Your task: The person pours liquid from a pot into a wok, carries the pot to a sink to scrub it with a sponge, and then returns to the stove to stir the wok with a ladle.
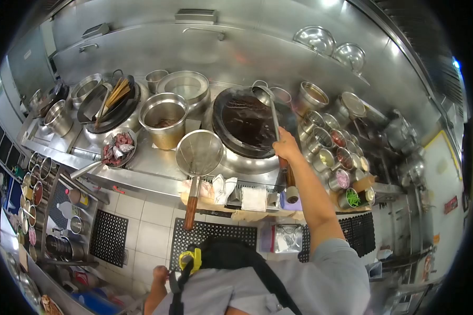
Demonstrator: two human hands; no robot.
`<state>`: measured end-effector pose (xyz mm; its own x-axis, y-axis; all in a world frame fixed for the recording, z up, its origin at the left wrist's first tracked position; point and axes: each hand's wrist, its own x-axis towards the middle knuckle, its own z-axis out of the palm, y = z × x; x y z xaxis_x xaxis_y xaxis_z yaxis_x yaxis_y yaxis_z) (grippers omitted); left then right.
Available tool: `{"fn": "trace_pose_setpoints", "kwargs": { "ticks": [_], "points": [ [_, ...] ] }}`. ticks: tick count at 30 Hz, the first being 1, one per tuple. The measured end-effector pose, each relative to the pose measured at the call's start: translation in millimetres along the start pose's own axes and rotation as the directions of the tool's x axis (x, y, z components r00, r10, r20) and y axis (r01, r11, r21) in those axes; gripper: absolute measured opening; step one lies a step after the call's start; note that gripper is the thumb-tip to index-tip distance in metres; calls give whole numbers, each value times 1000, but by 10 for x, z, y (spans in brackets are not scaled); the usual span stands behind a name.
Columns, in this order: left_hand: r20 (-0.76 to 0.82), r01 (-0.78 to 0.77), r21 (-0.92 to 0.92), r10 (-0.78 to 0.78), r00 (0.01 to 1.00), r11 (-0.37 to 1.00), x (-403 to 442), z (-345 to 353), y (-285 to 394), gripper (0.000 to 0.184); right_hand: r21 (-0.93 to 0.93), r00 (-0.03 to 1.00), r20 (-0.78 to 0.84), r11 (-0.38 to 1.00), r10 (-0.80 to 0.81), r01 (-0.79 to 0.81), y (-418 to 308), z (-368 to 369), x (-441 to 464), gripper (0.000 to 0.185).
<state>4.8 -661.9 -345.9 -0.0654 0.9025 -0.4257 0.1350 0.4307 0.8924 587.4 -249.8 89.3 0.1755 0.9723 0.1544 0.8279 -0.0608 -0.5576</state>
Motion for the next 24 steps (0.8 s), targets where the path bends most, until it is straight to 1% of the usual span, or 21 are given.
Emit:
{"fn": "trace_pose_setpoints", "kwargs": {
  "ticks": [1,2,3,5,7,9,11,12,13,14,15,16,17,18,19,21,23,24],
  "points": [
    [-45,224,-97,-229,972,970,52,37,7,17,3,999,-24,999,32,-32,88,34,-29,66],
    [-70,427,-199,-448,891,882,99,45,17,17,47,997,-20,996,73,-72,184,45,-57,67],
    [-93,382,-183,-403,910,906,121,37,30,17,90,993,-16,990,113,-111,217,29,-112,68],
    [-139,289,-155,-311,940,945,147,59,30,18,250,979,62,947,194,-203,-108,-176,-345,69],
    [8,99,68,-99,995,993,218,-82,32,20,295,984,41,939,175,-179,-156,-251,-431,70],
    [44,129,80,-133,990,988,198,-117,31,21,366,991,1,922,137,-128,-175,-312,-507,71],
    [-26,385,-102,-389,921,917,228,-108,143,22,498,992,-52,864,117,-76,-264,-443,-582,71],
    [-3,465,-242,-480,877,851,252,-119,170,22,560,991,-72,827,108,-49,-308,-517,-628,71],
    [-13,460,-264,-480,877,848,228,-118,184,22,594,990,-124,804,68,19,-318,-573,-687,70],
    [-84,442,-200,-465,882,874,194,-77,230,22,627,991,-96,779,95,-14,-513,-680,-809,70],
    [-49,490,-274,-521,852,827,234,-72,270,23,805,995,-39,592,90,-22,-489,-655,-833,71],
    [-88,494,-199,-518,851,846,239,-20,294,26,904,991,47,416,125,-95,-514,-654,-886,73],
    [-127,500,-123,-513,849,857,244,39,334,29,976,992,48,207,114,-71,-450,-560,-949,73],
    [-166,508,-47,-508,845,860,250,104,393,32,992,994,72,93,87,-81,-306,-410,-991,72],
    [-225,509,-11,-499,837,860,240,176,489,33,913,997,64,399,53,-79,57,-171,-911,73],
    [-199,550,80,-528,826,831,273,238,729,31,672,995,65,734,72,-96,53,-1,-1077,74],
    [-200,525,78,-503,841,847,228,246,865,28,734,988,129,661,88,-155,343,54,-1155,73],
    [-175,506,99,-485,857,857,297,326,902,26,728,985,128,663,116,-173,309,9,-1249,70]
  ]
}}
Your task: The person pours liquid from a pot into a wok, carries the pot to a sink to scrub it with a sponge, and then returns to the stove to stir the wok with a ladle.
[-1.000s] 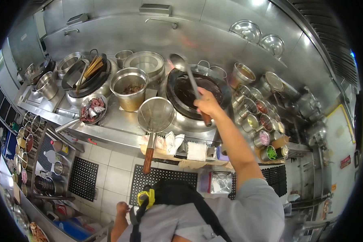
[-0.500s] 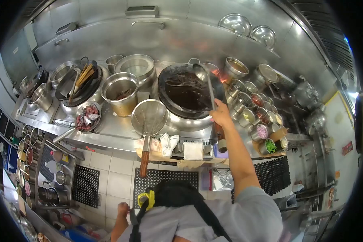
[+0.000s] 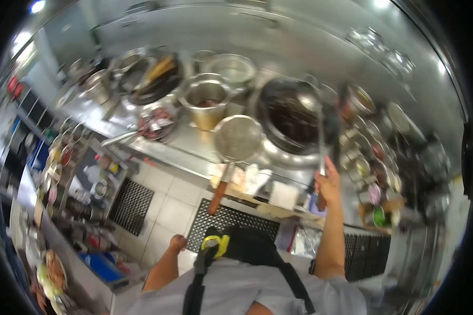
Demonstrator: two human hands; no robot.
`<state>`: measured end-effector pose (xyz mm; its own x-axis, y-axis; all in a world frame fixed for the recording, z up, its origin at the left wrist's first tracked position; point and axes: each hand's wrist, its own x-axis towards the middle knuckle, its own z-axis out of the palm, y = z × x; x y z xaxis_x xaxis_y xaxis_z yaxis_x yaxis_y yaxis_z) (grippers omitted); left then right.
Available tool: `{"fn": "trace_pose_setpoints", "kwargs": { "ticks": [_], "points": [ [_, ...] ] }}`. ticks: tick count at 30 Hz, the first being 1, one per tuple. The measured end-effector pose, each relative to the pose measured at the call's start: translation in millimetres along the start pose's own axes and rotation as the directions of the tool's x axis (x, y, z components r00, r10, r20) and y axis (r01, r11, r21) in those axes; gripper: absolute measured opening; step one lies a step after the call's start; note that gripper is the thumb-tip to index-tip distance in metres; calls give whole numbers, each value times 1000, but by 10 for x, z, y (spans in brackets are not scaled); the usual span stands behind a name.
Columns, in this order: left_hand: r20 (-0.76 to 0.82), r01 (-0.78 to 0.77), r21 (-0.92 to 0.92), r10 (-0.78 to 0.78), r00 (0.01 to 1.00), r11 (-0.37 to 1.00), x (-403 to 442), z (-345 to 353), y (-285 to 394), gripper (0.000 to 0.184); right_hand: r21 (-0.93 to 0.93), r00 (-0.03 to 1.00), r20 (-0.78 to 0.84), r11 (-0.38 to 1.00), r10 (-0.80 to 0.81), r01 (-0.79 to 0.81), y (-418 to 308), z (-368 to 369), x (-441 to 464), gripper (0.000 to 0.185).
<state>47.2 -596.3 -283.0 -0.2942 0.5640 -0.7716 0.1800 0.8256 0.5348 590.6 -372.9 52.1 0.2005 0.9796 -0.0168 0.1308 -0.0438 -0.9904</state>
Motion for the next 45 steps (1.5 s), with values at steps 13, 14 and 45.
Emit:
{"fn": "trace_pose_setpoints", "kwargs": {
  "ticks": [13,14,45],
  "points": [
    [183,-191,109,169,969,976,307,301,199,14,-519,940,-331,848,-83,-109,1153,-1051,-1911,68],
    [212,-253,186,213,954,950,423,330,159,14,-486,944,-329,861,-21,-151,1204,-1117,-1996,70],
    [-215,90,-26,-94,972,996,-492,-871,-1518,28,-47,815,506,935,-282,353,-237,2872,-857,37]
  ]
}}
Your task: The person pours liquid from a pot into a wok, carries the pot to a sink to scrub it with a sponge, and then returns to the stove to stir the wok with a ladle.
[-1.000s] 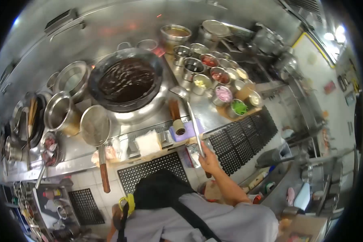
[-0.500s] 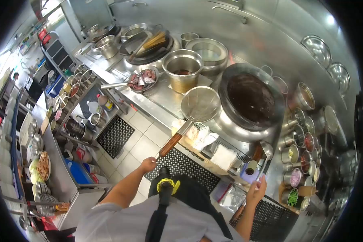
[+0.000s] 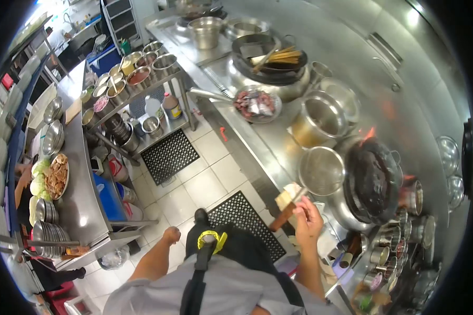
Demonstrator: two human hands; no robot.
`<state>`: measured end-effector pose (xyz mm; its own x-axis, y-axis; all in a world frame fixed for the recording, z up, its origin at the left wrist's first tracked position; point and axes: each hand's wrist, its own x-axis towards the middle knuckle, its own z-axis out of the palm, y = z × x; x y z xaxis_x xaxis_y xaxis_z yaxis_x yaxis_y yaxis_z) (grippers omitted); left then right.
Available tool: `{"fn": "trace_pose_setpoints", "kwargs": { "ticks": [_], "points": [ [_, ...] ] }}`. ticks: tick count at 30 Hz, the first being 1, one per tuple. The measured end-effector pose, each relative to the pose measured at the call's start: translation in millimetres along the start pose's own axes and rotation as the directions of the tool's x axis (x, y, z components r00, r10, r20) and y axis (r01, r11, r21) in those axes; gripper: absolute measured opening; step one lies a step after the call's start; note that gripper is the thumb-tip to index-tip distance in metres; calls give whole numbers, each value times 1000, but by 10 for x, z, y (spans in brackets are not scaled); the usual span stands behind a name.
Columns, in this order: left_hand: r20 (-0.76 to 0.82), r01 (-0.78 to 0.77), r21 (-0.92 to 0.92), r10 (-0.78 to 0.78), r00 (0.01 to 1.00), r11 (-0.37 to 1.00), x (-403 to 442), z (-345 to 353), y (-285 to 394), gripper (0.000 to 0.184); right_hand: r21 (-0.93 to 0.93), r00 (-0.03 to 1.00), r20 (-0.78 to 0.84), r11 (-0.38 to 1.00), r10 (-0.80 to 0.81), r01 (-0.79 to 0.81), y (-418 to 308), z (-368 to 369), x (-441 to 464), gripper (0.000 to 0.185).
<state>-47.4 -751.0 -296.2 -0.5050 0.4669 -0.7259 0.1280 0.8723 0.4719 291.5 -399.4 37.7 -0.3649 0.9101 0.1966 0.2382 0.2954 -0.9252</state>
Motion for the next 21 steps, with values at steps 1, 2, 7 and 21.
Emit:
{"fn": "trace_pose_setpoints", "kwargs": {
  "ticks": [1,2,7,21],
  "points": [
    [8,-14,-49,15,1000,999,115,-157,-108,27,-1,999,27,1000,17,-17,-26,260,106,36],
    [-72,4,-213,-20,997,977,177,-262,-239,27,-7,997,73,1000,15,-15,-122,516,219,36],
    [-55,77,-593,-136,989,802,511,-1123,-61,30,-19,966,255,999,-39,45,-523,1532,726,35],
    [59,-386,-721,606,794,576,1169,-3041,4685,42,-33,919,395,999,-2,17,-341,2613,1927,33]
  ]
}}
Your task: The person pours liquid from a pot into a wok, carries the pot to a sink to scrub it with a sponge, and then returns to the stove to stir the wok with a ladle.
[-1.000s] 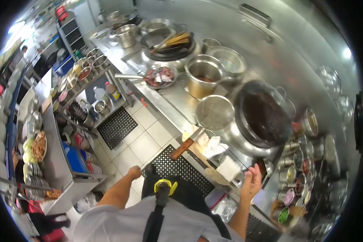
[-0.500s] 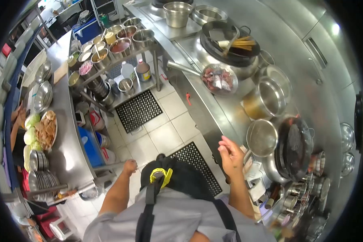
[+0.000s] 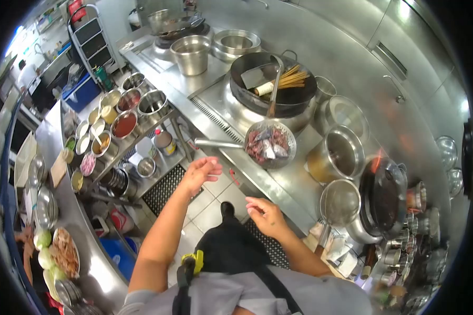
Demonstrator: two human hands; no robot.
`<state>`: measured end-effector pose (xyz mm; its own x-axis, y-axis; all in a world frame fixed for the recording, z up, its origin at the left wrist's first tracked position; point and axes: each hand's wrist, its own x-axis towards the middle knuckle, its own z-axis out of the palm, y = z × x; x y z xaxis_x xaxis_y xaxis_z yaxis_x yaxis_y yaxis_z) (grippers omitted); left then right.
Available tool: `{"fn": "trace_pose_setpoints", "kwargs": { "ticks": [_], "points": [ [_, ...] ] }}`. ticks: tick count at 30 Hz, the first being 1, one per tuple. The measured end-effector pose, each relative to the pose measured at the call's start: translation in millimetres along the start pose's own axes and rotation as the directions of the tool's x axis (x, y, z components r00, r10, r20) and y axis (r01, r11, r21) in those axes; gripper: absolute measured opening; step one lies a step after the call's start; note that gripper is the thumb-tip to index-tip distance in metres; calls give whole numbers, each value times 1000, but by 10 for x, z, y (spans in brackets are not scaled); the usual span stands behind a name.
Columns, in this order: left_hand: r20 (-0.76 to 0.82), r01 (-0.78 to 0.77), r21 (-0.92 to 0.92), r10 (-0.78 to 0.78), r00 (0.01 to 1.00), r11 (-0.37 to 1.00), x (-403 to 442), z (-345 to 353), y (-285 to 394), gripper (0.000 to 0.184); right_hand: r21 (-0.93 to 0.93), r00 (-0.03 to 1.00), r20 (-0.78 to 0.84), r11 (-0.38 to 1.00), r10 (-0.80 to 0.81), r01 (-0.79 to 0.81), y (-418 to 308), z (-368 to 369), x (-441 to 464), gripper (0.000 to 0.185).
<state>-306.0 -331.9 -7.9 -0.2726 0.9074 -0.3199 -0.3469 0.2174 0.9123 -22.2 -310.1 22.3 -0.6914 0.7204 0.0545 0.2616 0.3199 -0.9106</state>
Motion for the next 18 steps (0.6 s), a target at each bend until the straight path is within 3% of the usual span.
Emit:
{"fn": "trace_pose_setpoints", "kwargs": {
  "ticks": [5,7,10,15,18],
  "points": [
    [98,24,-164,-8,995,986,1457,357,662,51,141,992,45,982,119,-125,449,24,715,34],
    [126,94,-163,-74,989,982,2131,476,763,40,191,988,21,970,150,-151,628,20,907,33],
    [25,201,-284,-203,979,938,2792,738,968,34,199,977,35,956,212,-215,638,-169,1161,34],
    [88,248,-324,-232,969,913,3296,840,905,33,192,934,102,915,342,-356,770,-365,1384,35],
    [95,262,-397,-244,965,879,3314,871,884,22,244,918,95,885,385,-397,877,-387,1490,35]
  ]
}}
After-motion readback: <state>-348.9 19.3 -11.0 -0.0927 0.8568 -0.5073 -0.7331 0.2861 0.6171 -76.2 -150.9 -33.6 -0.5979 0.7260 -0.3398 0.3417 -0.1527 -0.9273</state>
